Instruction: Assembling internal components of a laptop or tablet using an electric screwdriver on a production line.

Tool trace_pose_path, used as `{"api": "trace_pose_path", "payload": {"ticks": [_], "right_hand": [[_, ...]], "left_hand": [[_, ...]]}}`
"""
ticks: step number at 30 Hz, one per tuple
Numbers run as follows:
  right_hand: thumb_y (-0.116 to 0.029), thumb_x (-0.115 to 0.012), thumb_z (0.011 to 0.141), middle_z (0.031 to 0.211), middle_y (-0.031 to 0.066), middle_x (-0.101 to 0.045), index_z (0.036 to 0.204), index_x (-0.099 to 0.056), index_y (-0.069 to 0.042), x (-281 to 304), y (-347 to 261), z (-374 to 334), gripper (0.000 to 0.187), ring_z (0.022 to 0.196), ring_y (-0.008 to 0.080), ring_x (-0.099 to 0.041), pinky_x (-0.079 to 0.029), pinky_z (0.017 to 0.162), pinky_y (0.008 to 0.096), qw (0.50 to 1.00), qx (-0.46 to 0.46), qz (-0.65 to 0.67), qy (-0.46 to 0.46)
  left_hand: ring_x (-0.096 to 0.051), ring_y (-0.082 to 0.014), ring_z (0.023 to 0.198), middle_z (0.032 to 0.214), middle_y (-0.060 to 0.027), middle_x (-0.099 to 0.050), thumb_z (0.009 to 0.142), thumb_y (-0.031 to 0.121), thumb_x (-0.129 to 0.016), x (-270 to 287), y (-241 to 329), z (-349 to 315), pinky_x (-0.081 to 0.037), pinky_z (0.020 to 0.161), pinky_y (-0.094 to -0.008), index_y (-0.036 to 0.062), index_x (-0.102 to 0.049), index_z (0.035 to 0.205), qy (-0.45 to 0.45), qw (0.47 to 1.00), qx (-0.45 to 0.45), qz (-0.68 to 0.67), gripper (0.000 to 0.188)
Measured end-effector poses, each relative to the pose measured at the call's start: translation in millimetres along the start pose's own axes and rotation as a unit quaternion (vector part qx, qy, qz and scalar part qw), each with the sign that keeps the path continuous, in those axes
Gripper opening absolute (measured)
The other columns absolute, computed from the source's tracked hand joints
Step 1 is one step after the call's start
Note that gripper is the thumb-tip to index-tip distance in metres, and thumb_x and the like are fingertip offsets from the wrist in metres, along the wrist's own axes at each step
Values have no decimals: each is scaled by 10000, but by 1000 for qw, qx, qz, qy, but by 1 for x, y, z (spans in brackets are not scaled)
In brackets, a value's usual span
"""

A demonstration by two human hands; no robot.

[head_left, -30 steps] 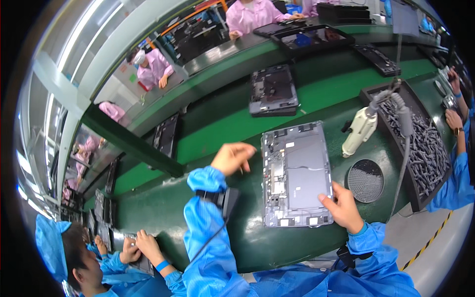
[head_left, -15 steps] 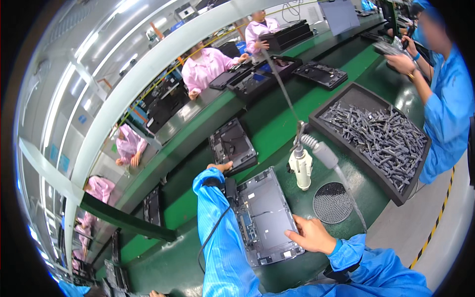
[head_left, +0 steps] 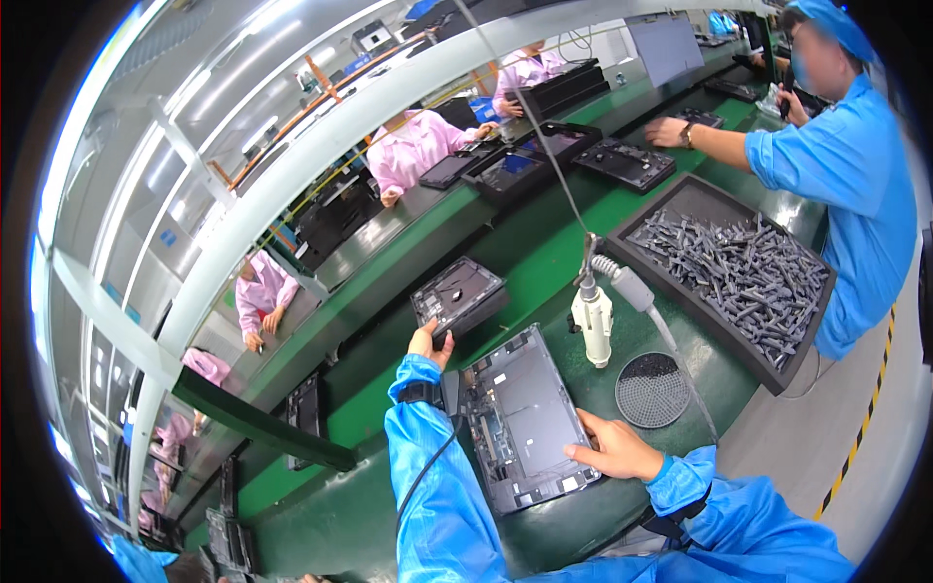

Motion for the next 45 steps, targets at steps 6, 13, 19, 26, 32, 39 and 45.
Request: {"api": "trace_pose_path", "payload": {"ticks": [6,13,19,26,32,39,45], "right_hand": [[-131,-567,863,1105,143,-558,1407,-186,-82,-42,12,-20,666,646,167,-612,-534,535,267,917,-191,290,-195],[-167,-522,910,1007,36,-589,1243,-445,-82,-51,20,84,353,701,104,-590,-546,598,225,883,-227,409,-45],[-337,-519,906,1429,218,-224,1438,-14,-32,-71,29,186,794,1296,361,-287,-279,1044,490,841,-96,523,-105],[-252,-593,875,1214,143,-519,1398,-245,14,-47,-20,90,683,1033,216,-532,-422,894,316,916,-60,392,-62],[-33,-628,771,1131,201,-552,1361,-277,90,-18,-2,52,698,979,185,-545,-426,857,275,962,-104,251,-26],[-38,-573,823,1219,164,-524,1368,-256,87,-20,16,83,643,1074,178,-526,-395,928,269,949,-120,291,29],[-12,-565,821,1204,197,-531,1345,-264,127,8,19,59,620,1071,197,-530,-402,921,274,964,-94,247,-8]], "left_hand": [[-567,-152,634,791,-60,-581,874,238,-588,26,15,-82,-508,474,-216,56,-547,910,-35,991,-76,-101,190],[-585,-111,716,832,-21,-628,878,260,-590,61,35,-180,-465,486,-214,77,-596,964,-36,984,-136,-105,202],[-592,-102,664,824,-15,-640,878,255,-590,73,4,-223,-461,453,-212,90,-597,967,-20,982,-142,-123,188],[-618,-149,750,899,-76,-615,901,283,-557,89,-96,-267,-540,507,-262,-3,-537,1055,-34,993,-111,-36,325],[-602,-158,760,973,-99,-603,907,321,-543,71,-146,-271,-549,568,-274,-24,-507,1151,-132,980,-28,144,425],[-597,-145,606,874,-108,-622,902,340,-537,61,-108,-219,-546,505,-256,-62,-529,1083,-69,989,-52,123,441],[-544,-96,501,725,-65,-605,892,375,-564,45,-143,-249,-470,458,-221,-29,-591,961,-201,903,8,380,410]]}}
Point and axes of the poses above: each hand's wrist, its own z-axis towards the middle knuckle, its own x-axis out of the back of the hand, y = z × x, the point moved 10 cm from there along z, towards the middle knuckle
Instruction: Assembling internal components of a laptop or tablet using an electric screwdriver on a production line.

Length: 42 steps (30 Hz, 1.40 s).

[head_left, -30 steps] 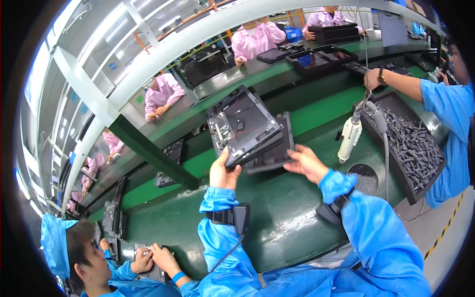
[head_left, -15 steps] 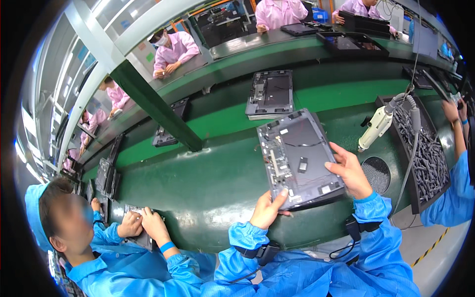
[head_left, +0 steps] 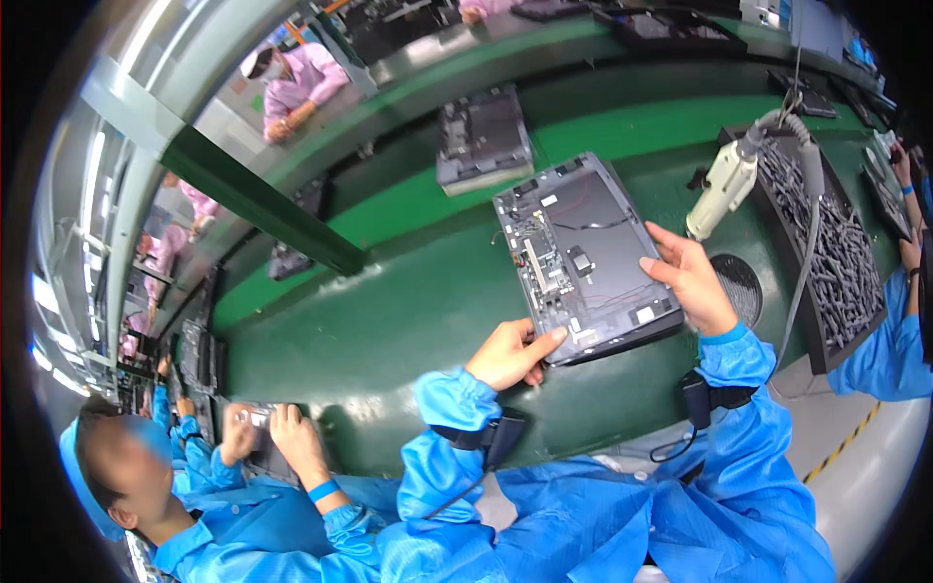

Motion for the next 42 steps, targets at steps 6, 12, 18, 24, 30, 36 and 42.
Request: {"api": "trace_pose_path", "payload": {"ticks": [6,12,18,24,30,36,42], "right_hand": [[18,-558,778,999,201,-622,1174,-544,7,-11,-50,-27,397,917,255,-622,-470,823,323,882,93,-458,57],[-39,-630,759,962,131,-597,1079,-595,-24,-74,-44,-18,322,733,255,-617,-478,685,354,827,207,-513,-103],[-61,-704,713,868,95,-578,960,-608,-12,-65,-29,-3,269,620,168,-587,-464,592,303,844,144,-501,-124],[-63,-684,776,676,16,-614,842,-643,27,-37,6,-6,119,519,30,-501,-395,446,198,942,-120,-268,-161],[-58,-669,789,628,5,-602,845,-660,32,-61,1,-14,106,517,25,-500,-390,445,187,921,-84,-293,-244],[-75,-675,789,616,17,-610,842,-655,31,-71,6,-20,120,512,30,-515,-391,438,193,922,-48,-252,-291],[-129,-717,737,588,44,-615,820,-632,6,-49,-7,-17,180,486,66,-544,-378,438,216,907,-82,-318,-264]], "left_hand": [[-469,-69,422,599,-31,-594,889,352,-568,14,19,-6,-380,392,-232,-5,-650,781,-44,995,16,83,381],[-450,-47,450,559,-29,-574,870,167,-595,34,31,-4,-348,417,-231,-25,-626,739,152,975,-162,29,234],[-444,-44,467,547,-29,-552,861,119,-598,33,45,-21,-327,420,-232,-24,-623,730,217,946,-230,71,195],[-477,-102,461,563,-47,-541,808,86,-639,16,65,-29,-359,429,-252,-7,-628,729,192,922,-311,128,123],[-536,-209,617,691,-41,-536,654,199,-747,-31,93,-45,-445,493,-318,54,-618,794,206,821,-429,316,239],[-513,-204,636,713,-31,-505,591,184,-747,-53,95,-46,-453,495,-318,53,-606,808,219,792,-429,375,290],[-537,-209,584,677,-47,-564,580,83,-737,-41,91,-44,-437,466,-311,41,-615,762,180,839,-436,270,223]]}}
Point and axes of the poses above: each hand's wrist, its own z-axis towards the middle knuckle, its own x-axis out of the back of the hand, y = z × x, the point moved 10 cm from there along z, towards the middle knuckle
